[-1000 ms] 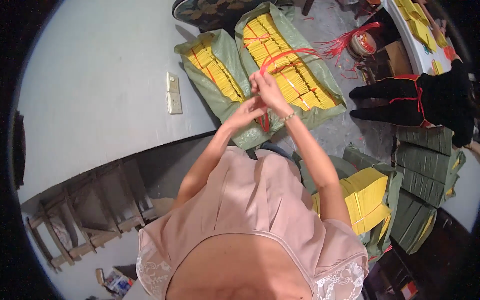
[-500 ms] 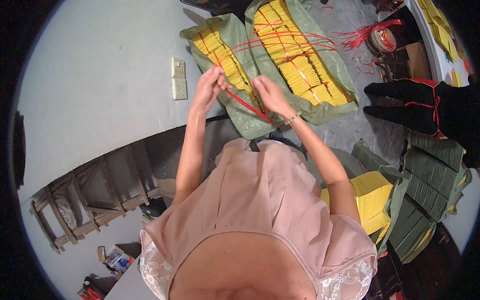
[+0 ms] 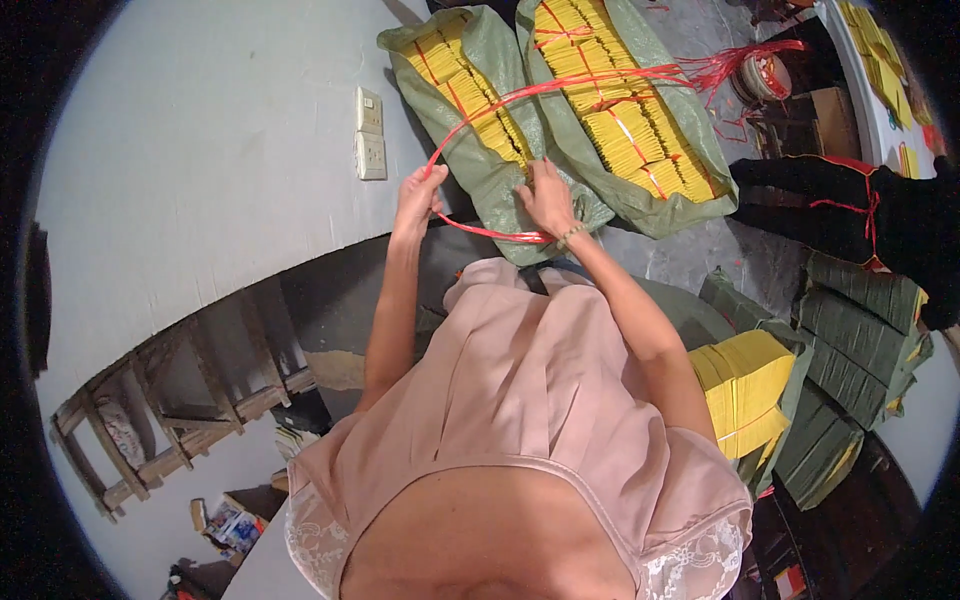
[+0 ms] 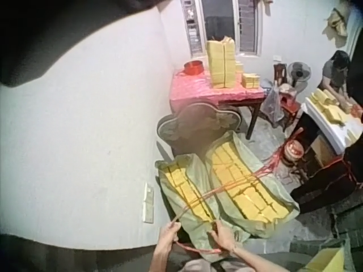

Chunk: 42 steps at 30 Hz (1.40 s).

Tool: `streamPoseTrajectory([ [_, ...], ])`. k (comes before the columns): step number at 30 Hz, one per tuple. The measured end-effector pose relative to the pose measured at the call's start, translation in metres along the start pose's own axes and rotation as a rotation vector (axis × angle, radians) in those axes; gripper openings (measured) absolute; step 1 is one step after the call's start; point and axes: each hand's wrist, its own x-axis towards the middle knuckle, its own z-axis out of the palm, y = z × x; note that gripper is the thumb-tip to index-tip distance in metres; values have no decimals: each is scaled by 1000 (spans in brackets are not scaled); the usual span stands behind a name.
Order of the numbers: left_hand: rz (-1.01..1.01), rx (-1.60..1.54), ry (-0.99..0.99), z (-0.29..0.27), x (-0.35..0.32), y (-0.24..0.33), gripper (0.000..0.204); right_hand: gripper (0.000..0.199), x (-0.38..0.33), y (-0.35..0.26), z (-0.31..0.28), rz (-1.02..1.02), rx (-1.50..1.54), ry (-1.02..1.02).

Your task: Tying bundles of yellow paper with red plastic straps.

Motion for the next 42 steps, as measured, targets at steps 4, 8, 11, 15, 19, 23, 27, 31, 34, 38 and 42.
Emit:
streamPoseTrajectory([
  [4,-26,31,4,-2,5,-16,14,43,11,-12,16,-48,-150,67],
  [8,-92,101,-47,-3,7,-31,18,40,21,-7,24,29,-113,-65],
  [11,-147,162,-101,2,6,-41,24,38,19,-5,28,150,57,-77],
  [15,-227,184,-142,6,6,-49,27,38,17,-1,28,150,62,-49],
  [19,-272,171,-132,8,9,-54,28,37,19,-3,28,148,137,-74],
  [23,-265,152,-119,13,11,-53,31,39,20,6,29,147,142,-59],
  [27,-259,125,-128,13,12,-54,33,38,21,5,27,138,126,-59],
  [31,-257,120,-138,8,17,-59,33,38,22,-21,16,140,157,-66],
  [34,-274,143,-149,13,22,-57,32,37,29,-5,22,89,206,-90],
  [38,-319,110,-143,8,27,-56,34,36,23,-10,29,-15,209,-65],
  [42,-349,79,-170,7,28,-52,36,35,24,-5,29,71,154,-103],
])
